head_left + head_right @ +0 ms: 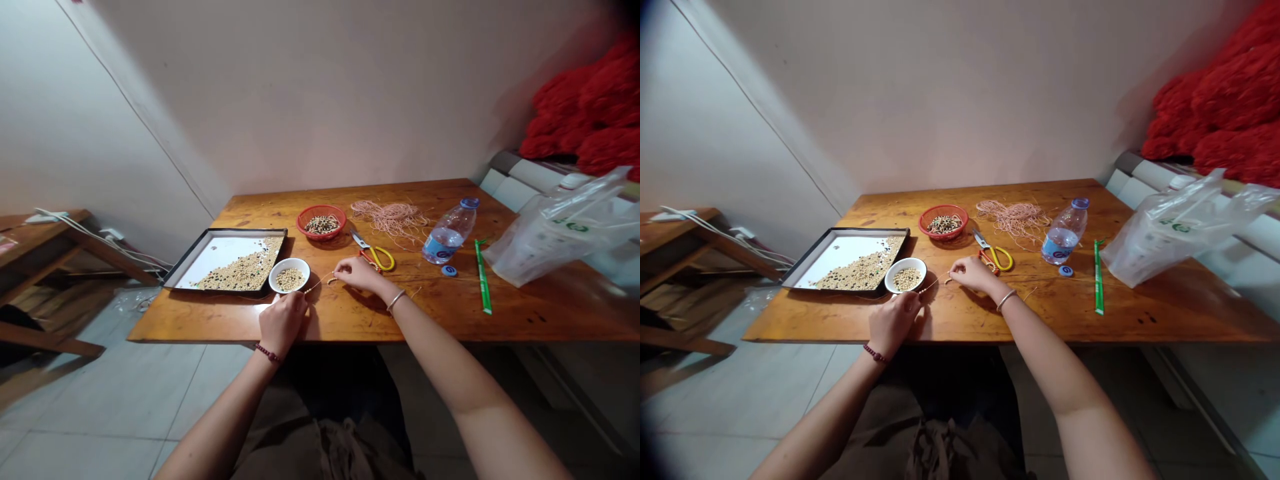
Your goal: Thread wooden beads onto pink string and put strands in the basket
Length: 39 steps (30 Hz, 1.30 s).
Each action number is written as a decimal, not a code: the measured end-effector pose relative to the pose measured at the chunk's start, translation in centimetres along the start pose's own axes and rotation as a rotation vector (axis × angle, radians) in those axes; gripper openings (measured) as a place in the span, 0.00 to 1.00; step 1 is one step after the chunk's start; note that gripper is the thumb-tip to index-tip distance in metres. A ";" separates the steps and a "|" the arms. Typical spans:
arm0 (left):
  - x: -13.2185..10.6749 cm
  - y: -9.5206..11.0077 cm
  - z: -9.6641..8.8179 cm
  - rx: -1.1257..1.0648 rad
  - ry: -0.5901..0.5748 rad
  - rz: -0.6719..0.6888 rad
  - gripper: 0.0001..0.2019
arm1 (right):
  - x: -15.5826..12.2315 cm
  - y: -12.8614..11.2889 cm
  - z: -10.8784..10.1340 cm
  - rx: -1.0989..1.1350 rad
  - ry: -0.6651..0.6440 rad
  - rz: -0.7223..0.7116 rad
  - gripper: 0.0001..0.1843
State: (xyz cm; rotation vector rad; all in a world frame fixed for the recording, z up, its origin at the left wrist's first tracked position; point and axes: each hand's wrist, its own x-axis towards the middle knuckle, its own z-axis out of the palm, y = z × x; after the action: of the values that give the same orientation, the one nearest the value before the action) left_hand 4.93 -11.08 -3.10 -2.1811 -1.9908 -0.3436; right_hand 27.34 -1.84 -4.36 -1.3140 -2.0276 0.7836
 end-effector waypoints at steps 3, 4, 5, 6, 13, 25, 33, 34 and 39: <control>0.3 -0.5 -0.8 -0.066 0.081 -0.030 0.13 | 0.0 -0.2 -0.4 0.087 0.052 -0.001 0.13; 0.6 -0.6 -1.2 -0.083 0.103 -0.045 0.12 | 0.0 -0.3 -0.4 0.123 0.071 -0.005 0.14; 0.9 -0.8 -1.7 -0.095 0.117 -0.060 0.12 | 0.0 -0.5 -0.4 0.152 0.088 -0.009 0.14; 1.3 -1.0 -2.1 -0.103 0.120 -0.073 0.11 | 0.1 -0.7 -0.3 0.171 0.101 -0.013 0.14; 4.2 -2.9 -3.3 -0.142 0.034 -0.097 0.10 | 1.5 -4.2 0.5 0.079 0.138 -0.057 0.12; 7.5 -2.7 -3.3 -0.317 0.027 0.199 0.17 | 2.6 -5.1 1.2 0.004 0.125 -0.072 0.13; 9.4 -1.2 -2.1 -0.276 -0.021 0.280 0.17 | 2.4 -4.2 0.4 0.038 0.181 -0.062 0.13; 9.4 -1.4 -2.1 -0.276 -0.012 0.271 0.16 | 2.5 -4.0 0.3 0.040 0.196 -0.052 0.13; 9.3 -2.5 -2.5 -0.376 0.036 0.232 0.14 | 3.2 -3.0 -0.1 0.171 0.244 -0.017 0.15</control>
State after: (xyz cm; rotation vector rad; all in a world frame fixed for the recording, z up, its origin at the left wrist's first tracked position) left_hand 3.09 -2.66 1.81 -2.5721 -1.7412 -0.7687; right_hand 24.61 0.17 -1.52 -1.2284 -1.7391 0.7333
